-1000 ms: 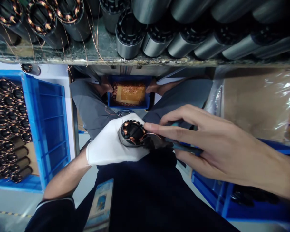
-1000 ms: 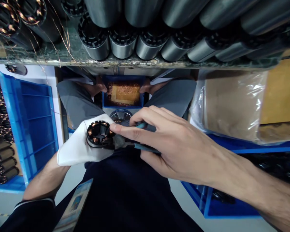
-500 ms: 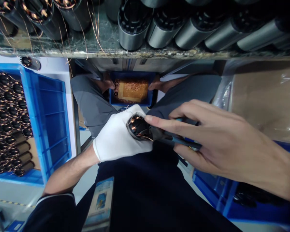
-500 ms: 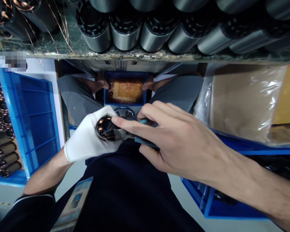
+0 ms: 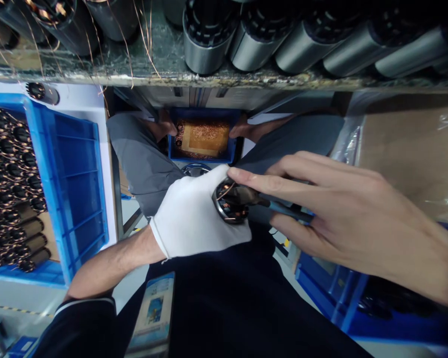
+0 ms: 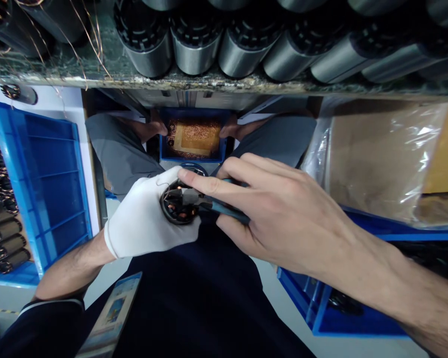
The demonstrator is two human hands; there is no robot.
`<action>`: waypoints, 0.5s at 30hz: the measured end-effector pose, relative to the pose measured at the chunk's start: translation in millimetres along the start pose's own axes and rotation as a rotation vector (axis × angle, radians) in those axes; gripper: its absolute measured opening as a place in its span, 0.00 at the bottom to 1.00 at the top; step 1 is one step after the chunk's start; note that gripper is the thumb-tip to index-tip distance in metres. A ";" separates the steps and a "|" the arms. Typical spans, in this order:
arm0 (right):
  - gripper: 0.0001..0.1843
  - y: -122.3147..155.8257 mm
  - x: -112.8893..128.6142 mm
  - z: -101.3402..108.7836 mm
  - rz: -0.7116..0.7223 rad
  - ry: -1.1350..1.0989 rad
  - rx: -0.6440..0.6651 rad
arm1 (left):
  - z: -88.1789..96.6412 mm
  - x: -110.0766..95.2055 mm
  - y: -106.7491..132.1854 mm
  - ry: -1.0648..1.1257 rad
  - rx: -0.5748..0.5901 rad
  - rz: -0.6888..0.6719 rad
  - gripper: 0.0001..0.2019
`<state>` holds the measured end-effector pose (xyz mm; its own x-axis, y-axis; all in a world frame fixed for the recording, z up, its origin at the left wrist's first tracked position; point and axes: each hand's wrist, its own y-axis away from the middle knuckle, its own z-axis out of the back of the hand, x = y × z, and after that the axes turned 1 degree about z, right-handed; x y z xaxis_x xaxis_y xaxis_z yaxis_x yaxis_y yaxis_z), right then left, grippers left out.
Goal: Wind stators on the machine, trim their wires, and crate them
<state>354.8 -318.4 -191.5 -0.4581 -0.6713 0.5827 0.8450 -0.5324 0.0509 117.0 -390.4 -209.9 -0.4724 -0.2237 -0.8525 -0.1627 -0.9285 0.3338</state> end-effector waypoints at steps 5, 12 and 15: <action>0.36 1.3 -5.1 3.5 0.004 -0.093 0.042 | -3.0 4.4 0.2 0.012 0.041 0.021 0.12; 0.37 -10.3 -12.2 -16.1 -0.087 -0.406 0.002 | -16.6 23.7 -13.4 0.929 0.338 0.242 0.10; 0.32 -15.6 -9.9 -27.7 -0.112 -0.517 -0.083 | -26.4 31.6 -7.0 1.126 0.360 0.302 0.12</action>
<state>338.5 -317.8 -220.6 -0.3307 -0.2779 0.9019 0.7646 -0.6391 0.0834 126.0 -398.9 -249.8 0.4532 -0.7144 -0.5331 -0.4918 -0.6992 0.5189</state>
